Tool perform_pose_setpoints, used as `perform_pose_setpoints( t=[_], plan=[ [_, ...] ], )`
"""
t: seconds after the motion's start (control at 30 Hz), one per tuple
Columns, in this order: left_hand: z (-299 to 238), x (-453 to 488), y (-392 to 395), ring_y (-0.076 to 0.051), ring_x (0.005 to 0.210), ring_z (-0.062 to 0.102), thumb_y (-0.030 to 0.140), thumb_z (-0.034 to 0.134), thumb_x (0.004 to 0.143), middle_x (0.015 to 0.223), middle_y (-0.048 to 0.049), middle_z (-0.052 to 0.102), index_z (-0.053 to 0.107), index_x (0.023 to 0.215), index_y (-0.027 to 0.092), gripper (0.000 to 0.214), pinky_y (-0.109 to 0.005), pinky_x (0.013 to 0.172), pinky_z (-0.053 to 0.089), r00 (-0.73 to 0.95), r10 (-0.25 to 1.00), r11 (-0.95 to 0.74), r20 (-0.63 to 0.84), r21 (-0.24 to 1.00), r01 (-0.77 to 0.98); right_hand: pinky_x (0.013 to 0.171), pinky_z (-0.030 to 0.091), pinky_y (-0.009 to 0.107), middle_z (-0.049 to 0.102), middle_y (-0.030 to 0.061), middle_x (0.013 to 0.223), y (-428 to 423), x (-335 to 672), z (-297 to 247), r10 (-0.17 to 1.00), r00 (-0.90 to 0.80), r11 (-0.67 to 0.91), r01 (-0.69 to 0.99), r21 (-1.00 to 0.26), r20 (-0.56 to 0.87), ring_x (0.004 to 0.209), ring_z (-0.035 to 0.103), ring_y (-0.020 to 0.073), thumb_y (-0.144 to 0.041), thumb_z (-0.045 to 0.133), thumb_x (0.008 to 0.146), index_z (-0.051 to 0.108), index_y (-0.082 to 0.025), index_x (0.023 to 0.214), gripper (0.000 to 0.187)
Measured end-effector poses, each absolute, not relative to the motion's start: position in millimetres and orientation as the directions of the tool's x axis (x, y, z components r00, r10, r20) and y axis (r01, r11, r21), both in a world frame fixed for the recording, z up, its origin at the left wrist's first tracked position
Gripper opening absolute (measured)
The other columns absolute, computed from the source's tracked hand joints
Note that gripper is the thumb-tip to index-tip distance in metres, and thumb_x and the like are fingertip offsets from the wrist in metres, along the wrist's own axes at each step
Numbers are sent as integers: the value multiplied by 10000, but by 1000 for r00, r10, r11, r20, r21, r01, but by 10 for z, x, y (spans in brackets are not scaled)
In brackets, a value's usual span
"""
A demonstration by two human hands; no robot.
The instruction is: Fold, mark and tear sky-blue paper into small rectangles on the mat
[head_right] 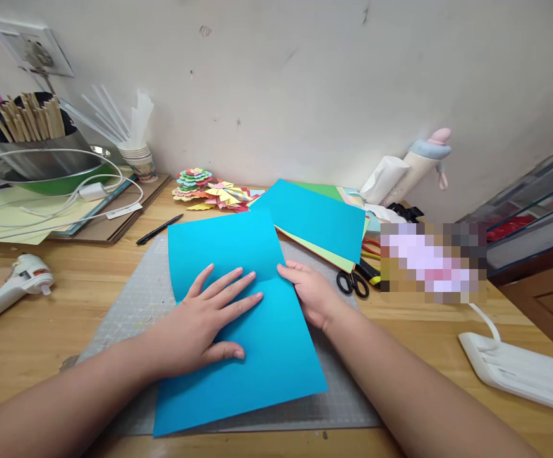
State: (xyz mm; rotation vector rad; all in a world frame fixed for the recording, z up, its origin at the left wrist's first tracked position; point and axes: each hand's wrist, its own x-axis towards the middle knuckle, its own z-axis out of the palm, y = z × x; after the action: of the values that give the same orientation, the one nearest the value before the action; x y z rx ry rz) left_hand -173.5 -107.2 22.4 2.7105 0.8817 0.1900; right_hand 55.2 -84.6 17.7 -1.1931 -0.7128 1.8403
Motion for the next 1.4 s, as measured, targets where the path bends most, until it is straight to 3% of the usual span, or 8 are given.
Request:
perform_pose_setpoints(
  t=[0.23, 0.37, 0.43, 0.53, 0.63, 0.87, 1.2, 1.4],
  plan=[
    [128, -1661, -1145, -271, 1476, 112, 706, 287, 891, 1586, -6, 178, 119, 1523, 309, 766, -549, 1152, -137, 861, 508, -805, -2, 353, 476, 895, 535, 448, 648, 96, 1269, -1172, 649, 88, 891, -289, -420, -234, -877, -350, 1034, 670, 255, -254, 611, 834, 537, -222, 1302, 475],
    [109, -1633, -1185, -270, 1467, 159, 680, 319, 903, 1577, -2, 225, 159, 1515, 317, 729, -549, 1162, -118, 897, 441, -816, -14, 409, 407, 882, 530, 486, 520, 136, 1407, -1330, 881, -6, 981, -56, -174, 179, -968, -187, 1083, 636, 274, -322, 555, 865, 308, -245, 1476, 663],
    [109, -1623, -1199, -268, 1468, 154, 683, 322, 900, 1578, 0, 218, 166, 1514, 319, 730, -549, 1159, -125, 898, 438, -809, -28, 422, 408, 980, 465, 519, 459, 126, 1461, -1448, 958, -8, 1000, 6, 19, 516, -856, 25, 1217, 549, 293, -355, 519, 892, 357, -254, 1462, 601],
    [116, -1609, -1203, -258, 1475, 119, 702, 310, 892, 1583, 4, 185, 149, 1516, 318, 750, -541, 1147, -156, 895, 443, -807, -53, 411, 424, 1145, 274, 527, 383, 54, 1526, -1688, 928, 19, 957, -266, 282, 783, -555, 111, 1395, 350, 272, -400, 444, 948, 431, -292, 1435, 499],
    [125, -1597, -1205, -244, 1479, 99, 714, 307, 885, 1586, 7, 164, 129, 1520, 307, 775, -512, 1146, -172, 893, 446, -814, -62, 388, 433, 1168, 212, 555, 289, 48, 1556, -1894, 787, 12, 890, -452, 390, 817, -424, -52, 1433, 272, 267, -464, 391, 968, 283, -274, 1511, 585],
    [68, -1667, -1313, -246, 1474, 136, 672, 319, 912, 1580, 12, 187, 162, 1519, 310, 724, -470, 1148, -181, 792, 609, -750, -48, 289, 595, 1154, 130, 650, 205, 35, 1554, -1952, 665, 14, 909, -393, 348, 899, -266, -138, 1438, 243, 296, -506, 363, 966, 263, -222, 1510, 622],
    [-8, -2159, -1535, -276, 1413, 316, 615, 388, 909, 1509, -37, 365, 323, 1484, 269, 674, -490, 1184, -86, 557, 826, -562, 85, 59, 825, 1160, 36, 643, 262, 36, 1542, -1847, 902, 46, 918, -379, 340, 904, -260, -115, 1424, 286, 275, -500, 344, 977, 266, -236, 1505, 595],
    [-58, -2151, -1700, -301, 1404, 326, 564, 344, 910, 1487, -110, 378, 416, 1441, 140, 683, -513, 1181, -89, 432, 886, -428, 166, -62, 902, 1136, -4, 672, 329, 2, 1531, -1747, 1134, 82, 873, -482, 410, 809, -420, -78, 1406, 323, 306, -470, 425, 963, 267, -376, 1494, 562]
  ],
)
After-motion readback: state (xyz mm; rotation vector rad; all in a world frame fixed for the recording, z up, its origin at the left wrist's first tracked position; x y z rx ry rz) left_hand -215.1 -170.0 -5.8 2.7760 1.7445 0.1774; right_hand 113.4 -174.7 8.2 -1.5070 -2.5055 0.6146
